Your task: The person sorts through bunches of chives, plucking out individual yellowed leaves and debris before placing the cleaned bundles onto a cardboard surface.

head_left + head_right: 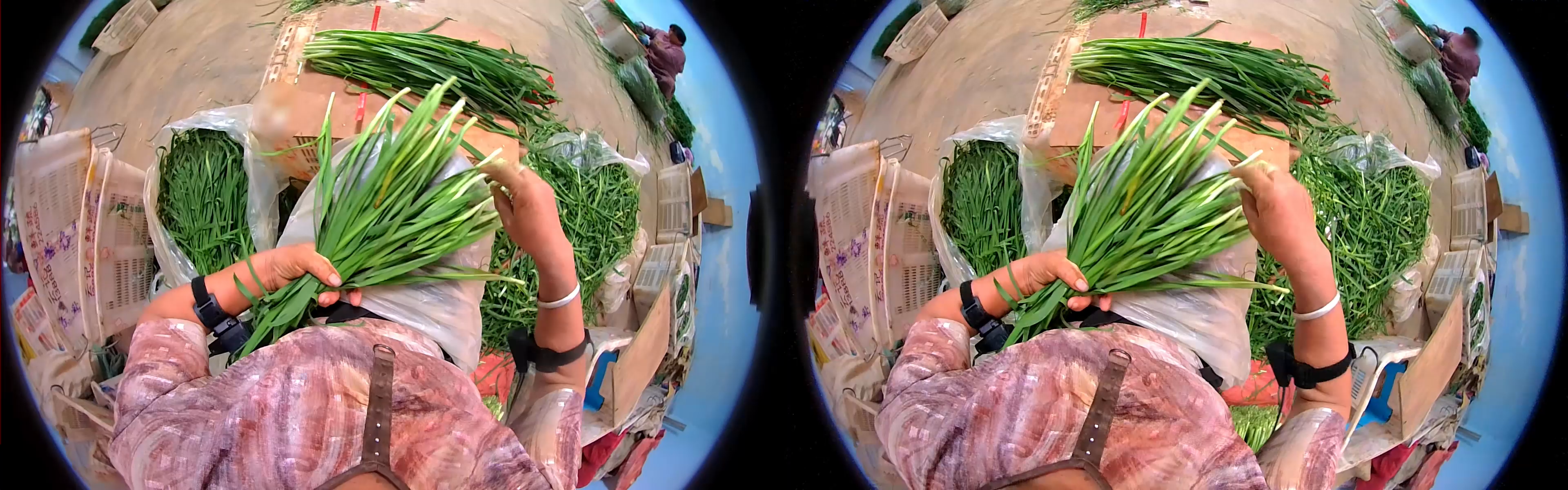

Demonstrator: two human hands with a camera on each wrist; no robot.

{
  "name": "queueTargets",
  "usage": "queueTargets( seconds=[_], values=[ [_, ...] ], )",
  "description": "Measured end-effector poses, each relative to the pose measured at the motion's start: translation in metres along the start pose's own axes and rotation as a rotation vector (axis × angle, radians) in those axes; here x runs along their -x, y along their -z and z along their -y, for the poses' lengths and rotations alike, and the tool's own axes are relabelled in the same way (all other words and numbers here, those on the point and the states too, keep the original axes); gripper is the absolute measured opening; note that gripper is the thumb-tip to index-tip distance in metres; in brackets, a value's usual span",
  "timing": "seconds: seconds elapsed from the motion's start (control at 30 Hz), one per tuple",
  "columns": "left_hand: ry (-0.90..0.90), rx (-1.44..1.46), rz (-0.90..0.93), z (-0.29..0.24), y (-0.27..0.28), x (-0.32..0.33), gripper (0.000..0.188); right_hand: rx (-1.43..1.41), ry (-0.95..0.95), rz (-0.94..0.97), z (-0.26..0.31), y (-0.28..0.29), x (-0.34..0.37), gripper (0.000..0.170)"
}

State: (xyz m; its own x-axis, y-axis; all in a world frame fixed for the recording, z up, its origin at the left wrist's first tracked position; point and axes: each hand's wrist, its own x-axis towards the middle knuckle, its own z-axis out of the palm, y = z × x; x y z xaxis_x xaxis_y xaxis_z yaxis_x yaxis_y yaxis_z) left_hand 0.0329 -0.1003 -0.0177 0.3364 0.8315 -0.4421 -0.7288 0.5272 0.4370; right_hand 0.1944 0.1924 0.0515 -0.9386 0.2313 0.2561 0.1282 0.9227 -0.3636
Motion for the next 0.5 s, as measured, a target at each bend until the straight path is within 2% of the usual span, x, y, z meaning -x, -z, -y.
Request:
queueTargets(
  seconds=[0.03,0.1,0.17,0.23,0.3,0.37,0.43,0.47,0.5],
  values=[
    [0.008,-0.014,0.019,0.000,-0.001,-0.001,0.047,0.014,-0.041,-0.016,0.009,0.005,-0.013,0.029],
    [0.020,-0.063,-0.023,-0.002,-0.005,-0.003,0.051,0.004,0.168,-0.173,0.018,-0.004,-0.043,0.035],
    [0.025,-0.061,-0.002,-0.003,-0.007,-0.003,0.050,0.222,0.350,-0.210,0.023,-0.020,-0.074,0.030],
    [0.021,-0.033,0.005,-0.003,-0.007,-0.003,0.050,0.357,0.455,-0.152,0.011,-0.043,-0.093,0.030],
    [0.038,-0.043,0.032,-0.003,-0.005,-0.001,0.050,0.318,0.497,-0.060,-0.002,-0.047,-0.103,0.030],
    [0.032,-0.044,0.032,-0.001,-0.001,0.001,0.049,0.150,0.493,-0.123,-0.009,-0.039,-0.104,0.021],
    [0.035,-0.041,0.035,0.001,0.000,0.004,0.046,0.037,0.437,-0.148,-0.010,-0.023,-0.099,0.022],
    [0.017,-0.094,0.095,-0.001,-0.002,0.004,0.044,-0.058,0.403,-0.074,-0.012,-0.009,-0.096,0.022],
    [0.017,-0.092,0.100,-0.003,-0.005,0.006,0.044,-0.340,0.340,-0.030,-0.020,-0.003,-0.092,0.021]
  ],
)
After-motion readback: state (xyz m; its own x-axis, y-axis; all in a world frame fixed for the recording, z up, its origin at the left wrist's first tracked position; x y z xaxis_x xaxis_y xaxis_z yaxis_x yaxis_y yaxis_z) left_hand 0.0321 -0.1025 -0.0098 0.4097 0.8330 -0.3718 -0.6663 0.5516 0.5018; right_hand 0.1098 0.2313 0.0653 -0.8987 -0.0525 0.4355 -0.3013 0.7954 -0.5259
